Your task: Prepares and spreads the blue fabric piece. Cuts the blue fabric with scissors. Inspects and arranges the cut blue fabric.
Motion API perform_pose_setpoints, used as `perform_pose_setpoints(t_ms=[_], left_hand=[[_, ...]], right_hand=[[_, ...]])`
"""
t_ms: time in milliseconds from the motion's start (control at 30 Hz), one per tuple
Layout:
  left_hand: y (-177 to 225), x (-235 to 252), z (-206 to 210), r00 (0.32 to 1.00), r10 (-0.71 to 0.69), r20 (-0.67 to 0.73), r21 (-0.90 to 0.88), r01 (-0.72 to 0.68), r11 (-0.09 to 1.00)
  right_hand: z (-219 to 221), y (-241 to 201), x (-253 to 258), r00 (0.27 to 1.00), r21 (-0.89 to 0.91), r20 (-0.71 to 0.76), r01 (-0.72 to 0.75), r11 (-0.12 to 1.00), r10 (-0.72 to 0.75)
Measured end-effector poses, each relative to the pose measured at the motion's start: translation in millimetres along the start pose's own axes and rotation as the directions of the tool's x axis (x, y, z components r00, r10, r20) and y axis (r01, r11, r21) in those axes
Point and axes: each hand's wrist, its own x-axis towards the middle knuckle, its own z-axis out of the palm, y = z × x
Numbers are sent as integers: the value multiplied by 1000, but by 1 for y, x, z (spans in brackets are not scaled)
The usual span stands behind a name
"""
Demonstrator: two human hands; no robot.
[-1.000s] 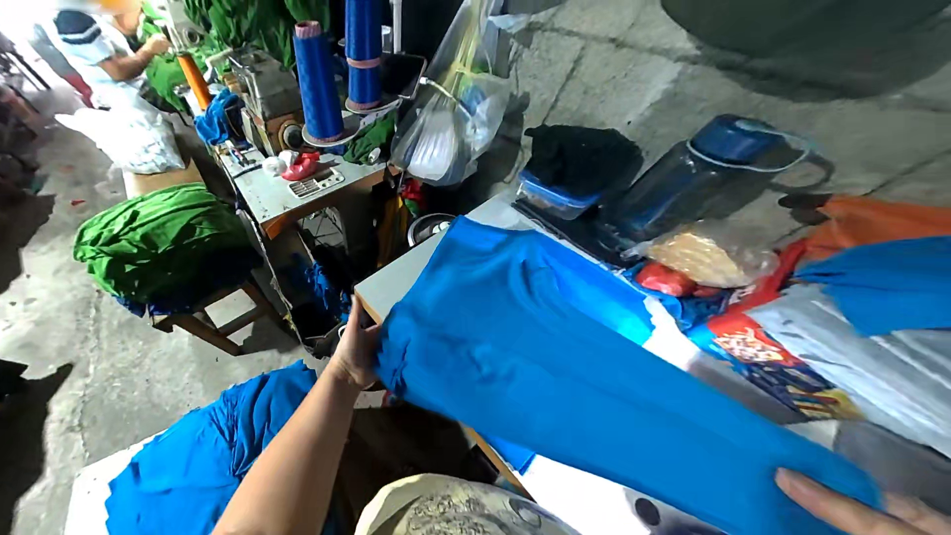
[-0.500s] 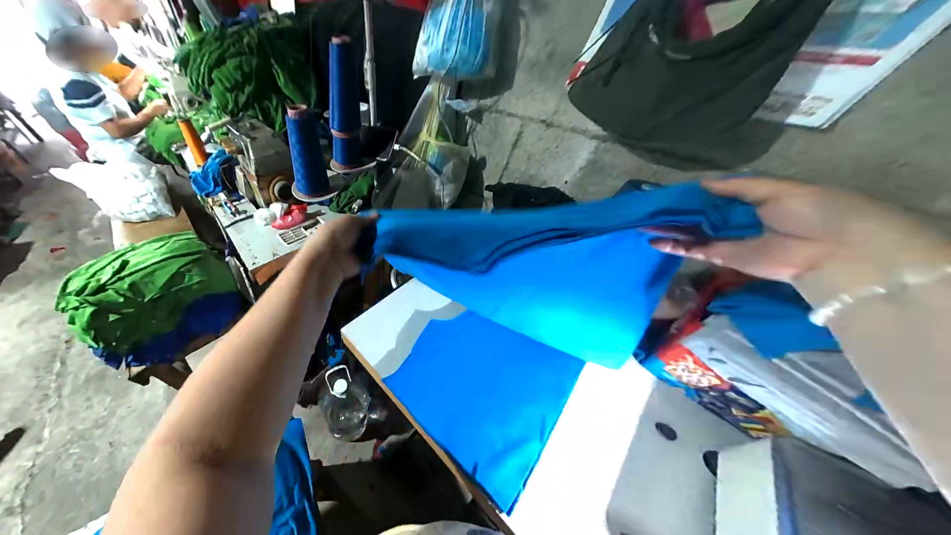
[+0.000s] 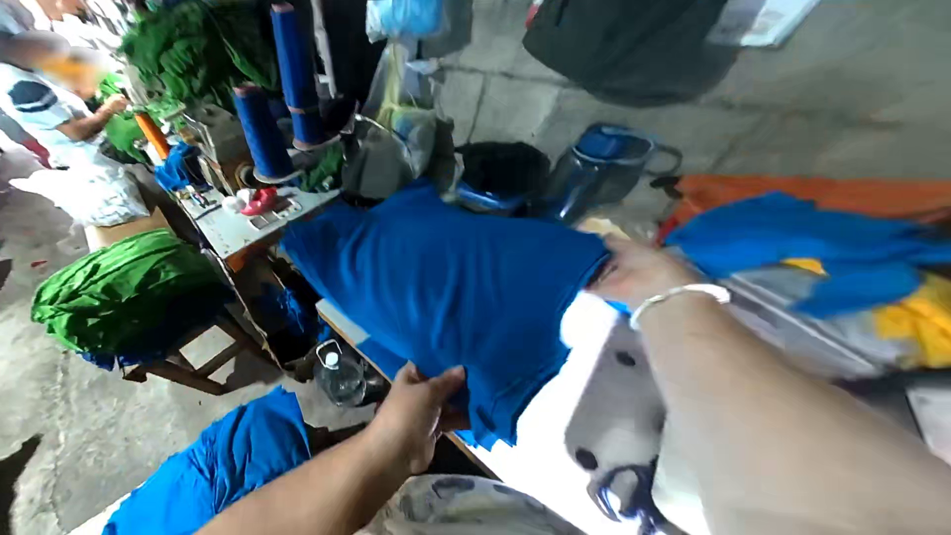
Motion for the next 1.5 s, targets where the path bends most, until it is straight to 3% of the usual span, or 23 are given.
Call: perform_pose_setpoints(t_ms=[67, 133, 300, 400, 433, 500, 567, 600, 767, 867, 900, 933, 967, 1000, 1033, 1067, 1100, 1200, 1367, 1500], left_hand=[[-51, 23, -6, 989, -118, -89, 15, 120, 993], [-77, 29, -10, 974, -180, -135, 12, 183, 983], [-62, 21, -8, 969, -190, -160, -4, 192, 981], [-61, 22, -11, 969, -202, -141, -3, 203, 979], [-60, 23, -12, 968, -214, -131, -6, 215, 977], [-60, 24, -15, 963, -242, -120, -2, 244, 970], [-62, 24, -16, 962, -251, -110, 21, 254, 967], [-63, 25, -17, 962, -252, -108, 30, 256, 966], [-67, 25, -26, 954, -284, -91, 109, 293, 950], [-65, 20, -40, 961, -277, 16, 344, 255, 904], [-66, 17, -48, 977, -195, 86, 512, 124, 850], [-69, 14, -60, 982, -22, 189, 675, -113, 729], [-78, 16, -75, 911, 250, 327, 758, -411, 507], [-85, 23, -88, 751, 475, 459, 758, -610, 231], [-85, 29, -94, 601, 572, 558, 726, -687, 12], [-82, 33, -95, 522, 570, 634, 692, -712, -117], [-79, 35, -92, 495, 530, 689, 665, -722, -190], [-81, 40, -77, 457, 447, 769, 613, -725, -313], [-96, 42, -64, 420, 494, 762, 610, -720, -329], [-101, 45, -62, 375, 475, 796, 578, -704, -413]], right_hand=[[-22, 46, -20, 995, -148, -67, -77, 986, 68], [-31, 69, -46, 991, -196, -105, -98, 976, 78], [-33, 70, -125, 994, -61, -101, -39, 997, 33], [-55, 100, -165, 979, -3, 29, -201, 980, 201], [-62, 111, -175, 938, -4, 115, -328, 945, 327], [-70, 130, -187, 751, -58, 353, -578, 814, 558], [-64, 145, -190, 641, -61, 482, -655, 753, 597], [-58, 149, -190, 637, -45, 503, -656, 753, 585], [-33, 152, -199, 749, 48, 433, -575, 817, 502], [-33, 166, -204, 767, 97, 406, -577, 811, 497], [-34, 169, -204, 771, 108, 411, -571, 814, 487], [-36, 171, -204, 775, 116, 418, -563, 818, 474], [-37, 173, -205, 782, 122, 430, -546, 829, 452], [-38, 174, -205, 791, 126, 440, -522, 843, 424], [-38, 175, -206, 798, 129, 447, -504, 854, 404], [-39, 175, -206, 802, 130, 453, -492, 861, 390], [-39, 176, -207, 804, 132, 455, -486, 864, 383], [-41, 177, -207, 804, 139, 458, -485, 863, 378], [-39, 173, -209, 815, 118, 426, -481, 869, 393], [-37, 171, -209, 820, 111, 391, -492, 864, 417]])
